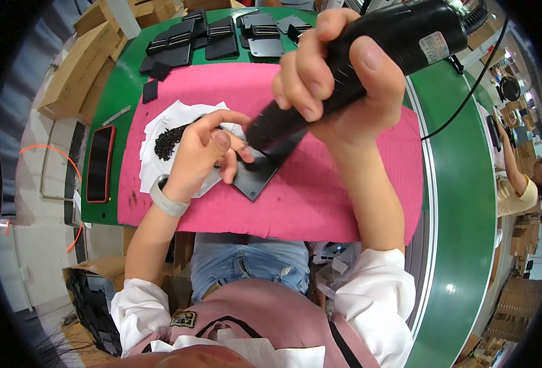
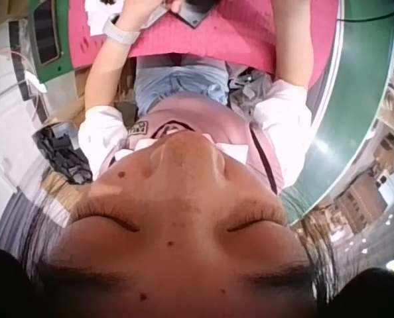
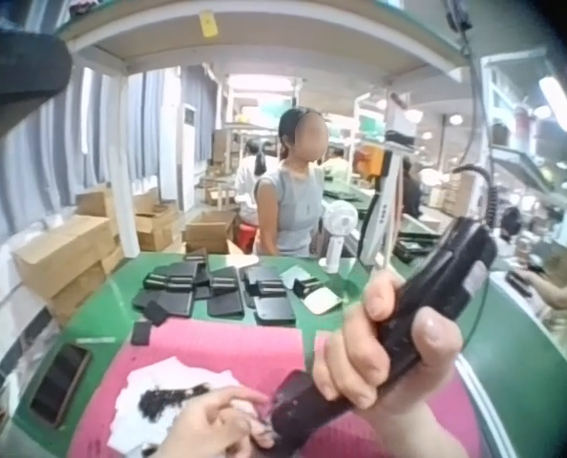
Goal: Assemble small black plastic housing components by inserting screws with an electric screwdriver.
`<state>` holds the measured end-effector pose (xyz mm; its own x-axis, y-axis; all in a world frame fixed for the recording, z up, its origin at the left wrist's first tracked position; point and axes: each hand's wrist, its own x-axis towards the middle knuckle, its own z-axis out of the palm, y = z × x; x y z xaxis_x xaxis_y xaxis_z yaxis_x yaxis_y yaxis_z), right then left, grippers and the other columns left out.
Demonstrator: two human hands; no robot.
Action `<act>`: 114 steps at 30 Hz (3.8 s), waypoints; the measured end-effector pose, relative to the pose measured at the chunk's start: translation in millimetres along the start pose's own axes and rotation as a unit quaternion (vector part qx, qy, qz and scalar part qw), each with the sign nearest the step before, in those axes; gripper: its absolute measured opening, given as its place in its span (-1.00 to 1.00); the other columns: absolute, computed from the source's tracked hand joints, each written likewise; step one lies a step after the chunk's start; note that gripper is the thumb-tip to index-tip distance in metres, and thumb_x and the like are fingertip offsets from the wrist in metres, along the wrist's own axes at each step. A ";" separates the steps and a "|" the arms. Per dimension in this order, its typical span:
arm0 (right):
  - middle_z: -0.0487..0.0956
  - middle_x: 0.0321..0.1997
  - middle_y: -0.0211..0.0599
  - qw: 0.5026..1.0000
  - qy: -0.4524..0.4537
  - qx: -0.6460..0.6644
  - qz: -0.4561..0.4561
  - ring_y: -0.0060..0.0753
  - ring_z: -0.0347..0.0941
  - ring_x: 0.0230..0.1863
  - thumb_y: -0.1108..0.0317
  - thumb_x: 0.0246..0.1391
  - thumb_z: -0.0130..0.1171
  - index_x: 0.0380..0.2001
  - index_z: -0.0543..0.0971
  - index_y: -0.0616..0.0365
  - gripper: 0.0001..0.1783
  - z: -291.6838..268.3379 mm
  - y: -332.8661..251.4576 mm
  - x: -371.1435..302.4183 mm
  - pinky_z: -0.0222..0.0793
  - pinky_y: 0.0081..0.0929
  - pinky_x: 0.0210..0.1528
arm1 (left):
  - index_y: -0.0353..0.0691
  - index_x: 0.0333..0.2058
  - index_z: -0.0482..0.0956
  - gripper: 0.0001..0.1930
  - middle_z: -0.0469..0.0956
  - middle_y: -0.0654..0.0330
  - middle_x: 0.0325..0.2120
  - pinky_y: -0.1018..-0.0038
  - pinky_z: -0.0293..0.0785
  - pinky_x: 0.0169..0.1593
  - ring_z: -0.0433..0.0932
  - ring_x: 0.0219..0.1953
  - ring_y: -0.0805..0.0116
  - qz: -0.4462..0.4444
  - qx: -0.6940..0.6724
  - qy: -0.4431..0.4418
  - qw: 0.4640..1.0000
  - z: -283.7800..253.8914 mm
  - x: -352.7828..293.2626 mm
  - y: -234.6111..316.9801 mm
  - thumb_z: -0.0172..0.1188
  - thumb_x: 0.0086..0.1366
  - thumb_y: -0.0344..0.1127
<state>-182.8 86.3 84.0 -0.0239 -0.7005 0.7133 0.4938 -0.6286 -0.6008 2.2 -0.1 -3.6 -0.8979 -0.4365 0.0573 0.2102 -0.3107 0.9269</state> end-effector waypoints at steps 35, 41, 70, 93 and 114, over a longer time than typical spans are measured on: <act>0.28 -0.71 -0.42 0.981 0.013 -0.148 0.122 -0.60 0.17 -0.81 0.20 -0.04 0.10 -0.35 0.28 0.17 -0.68 -14.4 -1.1 -22.5 0.14 -0.59 -0.71 | -0.33 -0.56 0.48 -0.82 0.36 0.18 -0.77 0.52 0.20 -0.62 0.30 -0.75 0.43 0.188 0.513 0.146 0.825 10.2 5.2 -20.0 0.29 0.07 -0.39; 0.27 -0.75 -0.38 0.983 0.030 -0.141 0.116 -0.58 0.15 -0.83 0.29 -0.05 0.11 -0.39 0.30 0.21 -0.73 -9.1 2.7 -21.8 0.10 -0.60 -0.73 | -0.35 -0.60 0.46 -0.77 0.41 0.13 -0.76 0.50 0.23 -0.62 0.37 -0.74 0.37 0.201 0.515 0.133 0.823 8.1 7.7 -21.1 0.31 0.07 -0.35; 0.25 0.27 -0.20 0.581 -0.278 -0.720 0.258 -0.04 -0.06 0.39 0.59 -0.58 0.37 0.18 0.27 -0.02 0.04 -4.5 0.3 -35.4 -0.01 -0.19 0.37 | -0.31 -0.45 0.52 -0.86 0.48 0.08 -0.25 0.23 0.30 -0.10 0.43 -0.14 0.08 0.306 0.646 0.284 0.639 -39.8 -51.3 2.5 0.23 0.07 -0.36; 0.47 -0.53 -0.39 0.897 0.019 -0.224 0.382 -0.52 0.33 -0.50 -0.08 -0.11 0.21 -0.44 0.55 0.34 -0.44 77.0 37.4 -67.9 0.19 -0.62 -0.45 | -0.37 0.10 0.20 -0.48 0.40 0.14 -0.04 0.49 0.36 0.05 0.41 -0.01 0.43 0.182 -0.106 0.106 0.972 16.1 -125.6 19.5 0.17 0.18 -0.49; 0.55 -0.12 0.00 0.444 0.093 -0.865 0.216 -0.10 0.49 -0.05 -0.19 -0.17 0.19 0.06 0.42 0.08 -0.23 -169.7 131.7 52.9 0.38 -0.24 -0.02 | -0.50 -0.26 0.55 -0.50 0.58 -0.01 -0.30 0.28 0.53 -0.20 0.57 -0.30 0.14 -0.020 0.004 0.928 0.371 -79.3 -780.4 -256.8 0.25 0.09 -0.05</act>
<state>-266.5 -90.8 -18.7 -0.4017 -0.7967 0.4515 -0.9149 0.3710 -0.1592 679.6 353.4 -315.8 0.9154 -0.2636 -0.3043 0.2034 -0.3494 0.9146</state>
